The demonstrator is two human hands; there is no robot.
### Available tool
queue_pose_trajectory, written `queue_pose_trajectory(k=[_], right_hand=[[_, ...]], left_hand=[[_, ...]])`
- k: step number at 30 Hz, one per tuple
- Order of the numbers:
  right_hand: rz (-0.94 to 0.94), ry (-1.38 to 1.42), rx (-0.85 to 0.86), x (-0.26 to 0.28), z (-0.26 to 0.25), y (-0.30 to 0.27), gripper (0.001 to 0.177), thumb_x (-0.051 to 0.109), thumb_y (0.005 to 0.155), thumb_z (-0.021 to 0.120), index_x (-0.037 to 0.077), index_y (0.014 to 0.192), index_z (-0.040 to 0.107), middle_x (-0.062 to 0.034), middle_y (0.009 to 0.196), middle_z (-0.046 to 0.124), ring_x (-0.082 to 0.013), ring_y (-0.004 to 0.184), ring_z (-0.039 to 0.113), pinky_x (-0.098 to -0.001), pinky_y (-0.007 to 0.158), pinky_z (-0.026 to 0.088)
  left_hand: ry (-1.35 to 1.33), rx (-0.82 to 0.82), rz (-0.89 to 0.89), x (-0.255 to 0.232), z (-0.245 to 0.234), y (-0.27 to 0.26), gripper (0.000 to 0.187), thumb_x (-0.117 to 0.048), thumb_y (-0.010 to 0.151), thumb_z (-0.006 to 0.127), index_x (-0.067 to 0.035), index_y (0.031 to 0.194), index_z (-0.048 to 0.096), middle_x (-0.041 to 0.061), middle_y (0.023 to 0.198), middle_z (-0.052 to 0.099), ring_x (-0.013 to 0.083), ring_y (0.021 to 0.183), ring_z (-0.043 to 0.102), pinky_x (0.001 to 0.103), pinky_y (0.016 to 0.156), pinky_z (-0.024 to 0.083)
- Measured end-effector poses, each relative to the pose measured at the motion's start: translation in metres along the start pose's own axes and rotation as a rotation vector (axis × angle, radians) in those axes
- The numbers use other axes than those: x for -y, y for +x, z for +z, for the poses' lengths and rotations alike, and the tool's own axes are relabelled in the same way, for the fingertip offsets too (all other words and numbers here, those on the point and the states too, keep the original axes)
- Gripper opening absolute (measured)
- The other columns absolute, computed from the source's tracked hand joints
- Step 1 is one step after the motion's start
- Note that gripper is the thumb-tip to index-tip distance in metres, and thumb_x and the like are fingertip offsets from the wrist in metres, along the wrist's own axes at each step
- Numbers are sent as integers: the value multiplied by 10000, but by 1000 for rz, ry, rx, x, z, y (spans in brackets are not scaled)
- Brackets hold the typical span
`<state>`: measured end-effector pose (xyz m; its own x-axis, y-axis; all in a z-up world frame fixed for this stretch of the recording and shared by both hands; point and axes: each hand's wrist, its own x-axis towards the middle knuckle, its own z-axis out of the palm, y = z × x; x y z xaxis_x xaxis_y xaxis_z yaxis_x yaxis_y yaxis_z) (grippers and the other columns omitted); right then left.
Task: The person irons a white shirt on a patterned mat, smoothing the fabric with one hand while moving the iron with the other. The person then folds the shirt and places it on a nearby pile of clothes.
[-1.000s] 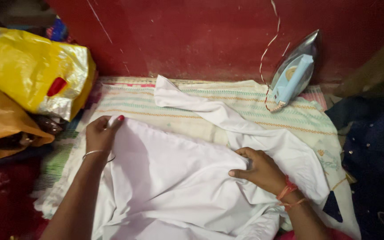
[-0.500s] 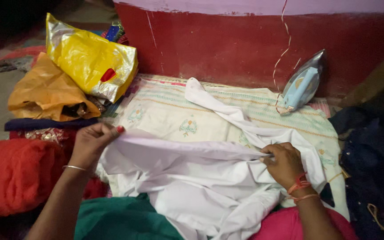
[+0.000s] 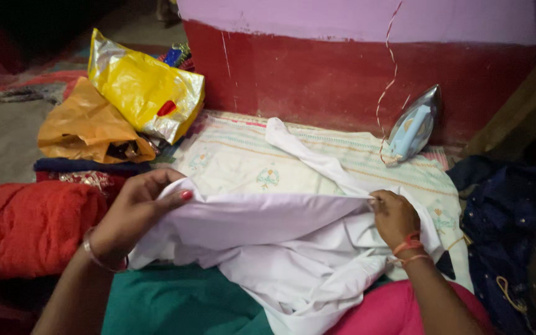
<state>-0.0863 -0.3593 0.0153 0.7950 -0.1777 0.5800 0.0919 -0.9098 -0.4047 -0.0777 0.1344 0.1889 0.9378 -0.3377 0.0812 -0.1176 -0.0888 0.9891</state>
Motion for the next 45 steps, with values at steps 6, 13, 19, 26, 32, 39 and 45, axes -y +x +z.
queue_pose_trajectory(k=[6,13,19,26,32,39,45], right_hand=[[516,870,416,-42,17,27,174,181,986,698,10,957,713,-62,677,670,-181,572,555,-318,553,436],[56,221,1046,-64,11,70,152,162,795,806,63,910,825,-58,792,813,-145,723,730,-310,687,578],[-92,-539,923,-12,6,57,438,399,788,797,278,1203,727,5,1181,717,-231,1149,630,-424,999,489],[-115,-424,272,27,-63,63,221,331,750,777,156,884,790,-45,974,770,-287,941,710,-446,867,555],[-214,-257,-277,56,-136,73,164,221,845,783,77,911,739,-114,872,710,-333,763,696,-424,673,543],[-116,-272,-350,106,-204,134,155,278,848,796,153,886,711,-103,794,684,-304,775,693,-417,708,552],[-21,-361,-315,153,-269,168,149,271,772,770,222,912,783,-116,821,691,-335,804,691,-467,748,556]], left_hand=[[-6,-43,-162,1,-24,5,221,-106,853,723,-50,1063,681,8,920,725,83,797,654,260,724,552],[46,400,-374,29,-45,27,179,-56,858,760,8,1011,692,50,892,719,129,798,642,280,715,536],[289,-40,-82,71,-47,60,187,-102,872,724,-49,1050,699,7,933,728,81,850,624,247,778,526],[315,-190,127,80,-58,43,161,-80,912,714,-24,1061,692,34,967,687,99,928,594,249,844,494],[-33,-506,167,53,-58,55,221,-66,933,699,-21,1147,664,40,1040,710,111,915,634,242,823,498],[-7,-651,528,-40,-65,82,327,-48,937,695,-23,1260,651,28,1129,710,90,996,648,232,905,511],[391,-782,644,-147,-69,70,343,-38,920,679,-28,1262,690,96,1106,747,137,1005,681,280,861,517]])
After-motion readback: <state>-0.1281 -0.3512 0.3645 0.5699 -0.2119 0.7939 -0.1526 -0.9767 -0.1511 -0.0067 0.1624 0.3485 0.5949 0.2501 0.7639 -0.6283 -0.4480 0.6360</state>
